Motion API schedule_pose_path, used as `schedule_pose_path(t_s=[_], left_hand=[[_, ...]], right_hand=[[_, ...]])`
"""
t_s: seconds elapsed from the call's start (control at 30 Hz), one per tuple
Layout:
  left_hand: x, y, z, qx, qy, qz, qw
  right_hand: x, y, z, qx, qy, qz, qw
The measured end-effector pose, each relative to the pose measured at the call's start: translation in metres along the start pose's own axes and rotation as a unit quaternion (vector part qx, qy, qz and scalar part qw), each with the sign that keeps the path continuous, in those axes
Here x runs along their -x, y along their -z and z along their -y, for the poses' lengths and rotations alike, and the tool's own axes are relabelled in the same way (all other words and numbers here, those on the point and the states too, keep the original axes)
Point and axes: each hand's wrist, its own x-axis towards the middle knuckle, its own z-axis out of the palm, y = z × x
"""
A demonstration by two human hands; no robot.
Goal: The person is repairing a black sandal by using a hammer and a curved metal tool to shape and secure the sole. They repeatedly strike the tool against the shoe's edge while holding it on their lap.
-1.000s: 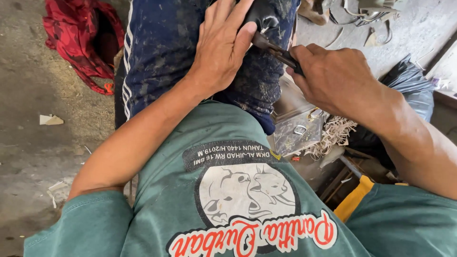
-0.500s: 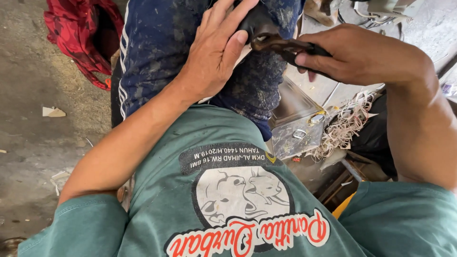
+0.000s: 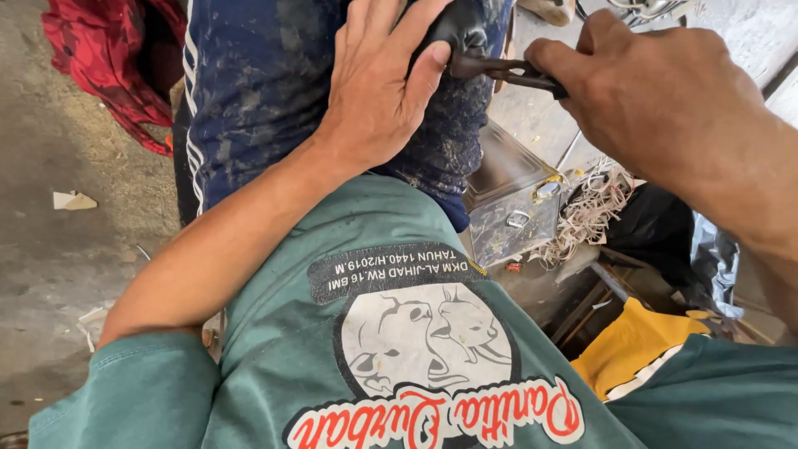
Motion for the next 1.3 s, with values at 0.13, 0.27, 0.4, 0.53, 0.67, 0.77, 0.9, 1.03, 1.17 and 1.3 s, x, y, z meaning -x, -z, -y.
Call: schedule_pose_path(t_s=[0.13, 0.27, 0.4, 0.53, 0.67, 0.77, 0.9, 1.03, 1.17, 1.3], left_hand=[[-0.003, 0.0, 0.006, 0.023, -0.01, -0.019, 0.999], [0.001, -0.002, 0.004, 0.018, 0.027, 0.004, 0.999], [0.002, 0.004, 0.014, 0.049, 0.049, 0.05, 0.996], [-0.003, 0.001, 0.022, 0.026, 0.017, 0.02, 0.999], [0.001, -0.004, 0.022, -0.003, -0.01, 0.009, 1.0], [-0.003, 0.004, 0.022, 0.03, -0.032, 0.002, 0.999], [-0.003, 0.011, 0.01, 0.04, -0.004, 0.021, 0.999], [-0.001, 0.005, 0.006, 0.027, 0.001, 0.033, 0.999], [-0.002, 0.006, 0.008, 0.045, 0.005, 0.045, 0.998], [-0.006, 0.004, 0.008, 0.051, 0.011, 0.047, 0.998]], right_hand=[[-0.007, 0.019, 0.021, -0.071, -0.025, 0.063, 0.995], [-0.001, -0.005, 0.054, -0.019, -0.031, 0.018, 0.999], [-0.011, -0.011, 0.064, -0.039, -0.043, -0.008, 0.998], [-0.025, -0.001, 0.048, -0.273, -0.037, 0.018, 0.961], [-0.025, -0.001, 0.023, -0.49, 0.004, 0.026, 0.872], [-0.036, -0.011, 0.01, -0.571, 0.024, 0.071, 0.817], [-0.027, -0.022, 0.01, -0.499, 0.02, -0.016, 0.866], [-0.027, 0.007, -0.004, -0.434, 0.023, 0.054, 0.899], [-0.03, 0.004, -0.016, -0.356, 0.069, 0.06, 0.93], [-0.014, -0.039, -0.006, -0.143, 0.035, -0.047, 0.988]])
